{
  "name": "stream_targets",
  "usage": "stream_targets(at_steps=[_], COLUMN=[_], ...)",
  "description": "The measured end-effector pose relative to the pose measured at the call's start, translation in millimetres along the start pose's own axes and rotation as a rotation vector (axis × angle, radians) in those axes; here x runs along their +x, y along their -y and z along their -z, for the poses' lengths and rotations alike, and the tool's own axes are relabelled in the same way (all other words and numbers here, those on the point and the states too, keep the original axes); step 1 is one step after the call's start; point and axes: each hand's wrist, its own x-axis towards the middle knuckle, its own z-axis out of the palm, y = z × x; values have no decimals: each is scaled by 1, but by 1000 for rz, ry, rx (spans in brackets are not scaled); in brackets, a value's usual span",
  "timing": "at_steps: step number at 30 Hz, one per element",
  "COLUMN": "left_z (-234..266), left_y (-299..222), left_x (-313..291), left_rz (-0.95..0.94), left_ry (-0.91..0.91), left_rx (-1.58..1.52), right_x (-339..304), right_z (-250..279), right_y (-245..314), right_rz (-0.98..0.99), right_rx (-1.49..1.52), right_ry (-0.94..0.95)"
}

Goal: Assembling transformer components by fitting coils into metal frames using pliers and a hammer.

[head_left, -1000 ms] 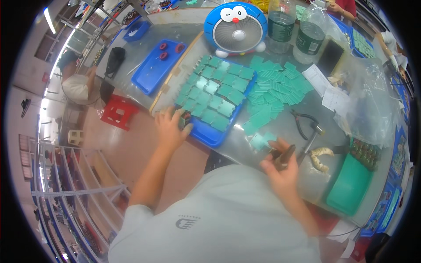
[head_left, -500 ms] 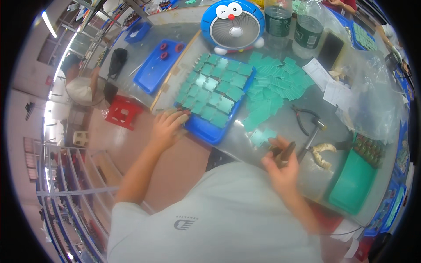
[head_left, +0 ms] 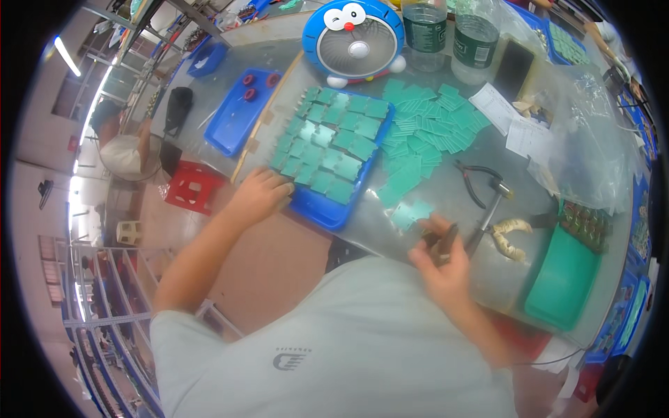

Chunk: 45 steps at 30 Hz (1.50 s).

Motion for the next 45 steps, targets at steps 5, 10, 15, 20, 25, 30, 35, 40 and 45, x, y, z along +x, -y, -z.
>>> stream_targets(at_steps=[5, 10, 15, 20, 25, 30, 35, 40, 45], left_z=[0, 35, 111, 189, 176, 172, 176, 134, 83], left_y=[3, -45, -146, -250, -265, -287, -317, -212, -158], left_x=[8, 29, 133, 204, 228, 226, 218, 185, 126], left_rz=[27, 55, -625, -1118, -1234, -1351, -1492, -1037, -425], left_ry=[178, -67, -259, -72, -402, -489, -630, -304, -117], left_rx=[68, -56, -398, -38, -364, -460, -589, -561, -776], right_x=[-1, -3, -8, -3, 6, 1, -12, -11, -56], right_z=[-1, 4, 3, -3, -7, -8, 4, 29, 109], right_y=[3, 5, -31, -24, -23, -26, -15, 12, 75], right_rz=[-13, -44, -12, -170, -201, -260, -236, -151, -51], right_rx=[4, 25, 168, 181, 148, 126, 123, 81, -159], right_ry=[0, -45, -255, -174, -157, -189, -233, -213, -376])
